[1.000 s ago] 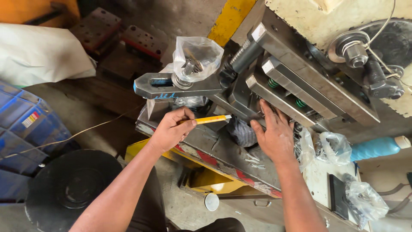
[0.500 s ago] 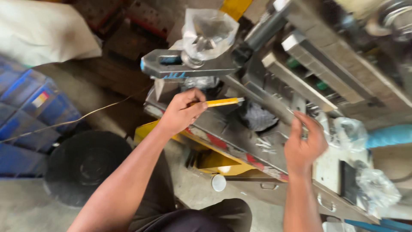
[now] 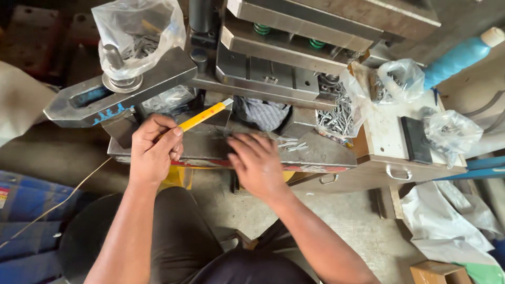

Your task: The person uses a yellow utility knife to scrape or adjust parts of a metal press machine. They repeatedly insert the knife into gaps between metal plates and apply pressure while holding the machine steady with the other hand.

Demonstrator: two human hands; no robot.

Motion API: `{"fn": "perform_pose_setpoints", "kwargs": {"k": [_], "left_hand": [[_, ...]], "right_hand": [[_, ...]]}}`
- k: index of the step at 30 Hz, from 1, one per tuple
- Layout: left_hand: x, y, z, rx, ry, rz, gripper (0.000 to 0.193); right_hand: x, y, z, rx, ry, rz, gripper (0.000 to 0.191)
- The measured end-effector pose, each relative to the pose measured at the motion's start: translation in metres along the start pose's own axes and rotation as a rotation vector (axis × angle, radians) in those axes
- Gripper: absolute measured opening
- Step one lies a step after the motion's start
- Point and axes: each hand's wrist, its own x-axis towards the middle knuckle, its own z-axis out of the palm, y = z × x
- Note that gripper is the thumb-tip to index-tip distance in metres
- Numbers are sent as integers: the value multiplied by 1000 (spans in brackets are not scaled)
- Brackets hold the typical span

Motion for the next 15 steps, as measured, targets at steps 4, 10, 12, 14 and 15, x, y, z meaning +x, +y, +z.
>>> {"fn": "perform_pose_setpoints", "kwargs": {"k": [4,10,12,14,15], "left_hand": [[-1,-2,-3,17,23,-5,9],[-1,-6,1,30,34,27,8],[-1,-7,2,26,15,57,8],[-1,-7,4,33,18,51,8],[-1,-7,4,39,27,48,8]], "right_hand": [[-41,41,-32,-50,-42,332,26],[-72,112,-73,66,88,524,18],[-69,119,-78,84,41,433,17],[-60,119,-81,114,7,322,17],[-54,119,-82,96,-35,306,17]]}}
